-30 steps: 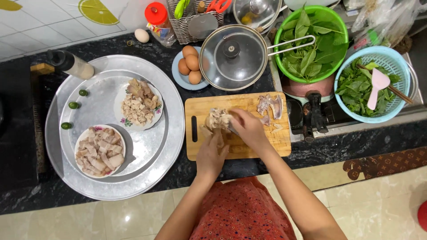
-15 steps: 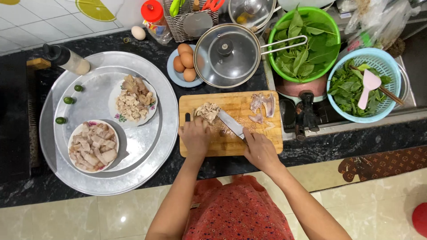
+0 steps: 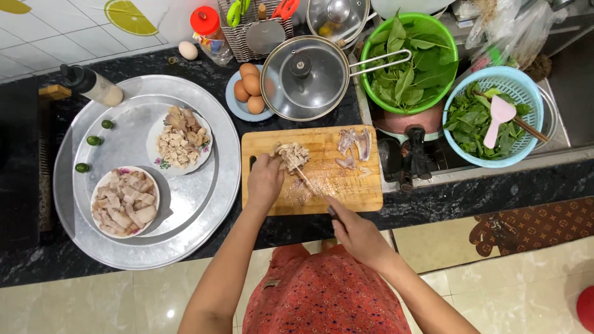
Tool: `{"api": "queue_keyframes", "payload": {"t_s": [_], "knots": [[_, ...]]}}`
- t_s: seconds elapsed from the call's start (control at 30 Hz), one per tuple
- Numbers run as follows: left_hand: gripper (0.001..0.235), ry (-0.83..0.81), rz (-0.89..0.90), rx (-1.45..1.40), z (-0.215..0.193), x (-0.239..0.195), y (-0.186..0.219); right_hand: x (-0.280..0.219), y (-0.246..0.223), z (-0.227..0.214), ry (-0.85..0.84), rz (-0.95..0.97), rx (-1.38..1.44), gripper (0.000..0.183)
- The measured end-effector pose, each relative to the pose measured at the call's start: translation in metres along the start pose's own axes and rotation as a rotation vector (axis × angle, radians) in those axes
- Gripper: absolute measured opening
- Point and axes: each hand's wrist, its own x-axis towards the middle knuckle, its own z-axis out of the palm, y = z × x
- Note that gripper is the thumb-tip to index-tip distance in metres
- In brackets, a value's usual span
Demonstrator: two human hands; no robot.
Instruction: The person cuts cooked chicken on a wooden cutting board with a knife, separating meat from bones and chopping it into pieces. They transfer the cut meat onto a plate on a large metal tray and set aside bones and skin on the board.
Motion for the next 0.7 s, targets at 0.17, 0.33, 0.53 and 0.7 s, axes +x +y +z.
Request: {"api": "queue_keyframes", "payload": {"t_s": [0.17,0.33,0.53,0.7], "knots": [[0.034,0.230,-0.223,-0.356,-0.009,-0.004,0.014,0.001,-0.011,0.005,-0.015,-0.063,-0.014,0.057],[0.062,0.063,-0.603,-0.583,0.001,0.017,0.006,-0.005,-0.004,0.005,-0.045,-0.102,-0.060,0.055],[0.036,-0.104,-0.622,-0.466,0.037,0.019,-0.016,0.006,0.025,0.017,-0.045,-0.013,-0.204,0.056],[0.038,-0.106,-0.579,-0.396,0.038,0.026,-0.006,0.030,-0.003,0.001,-0.158,0.031,-0.403,0.067]]}}
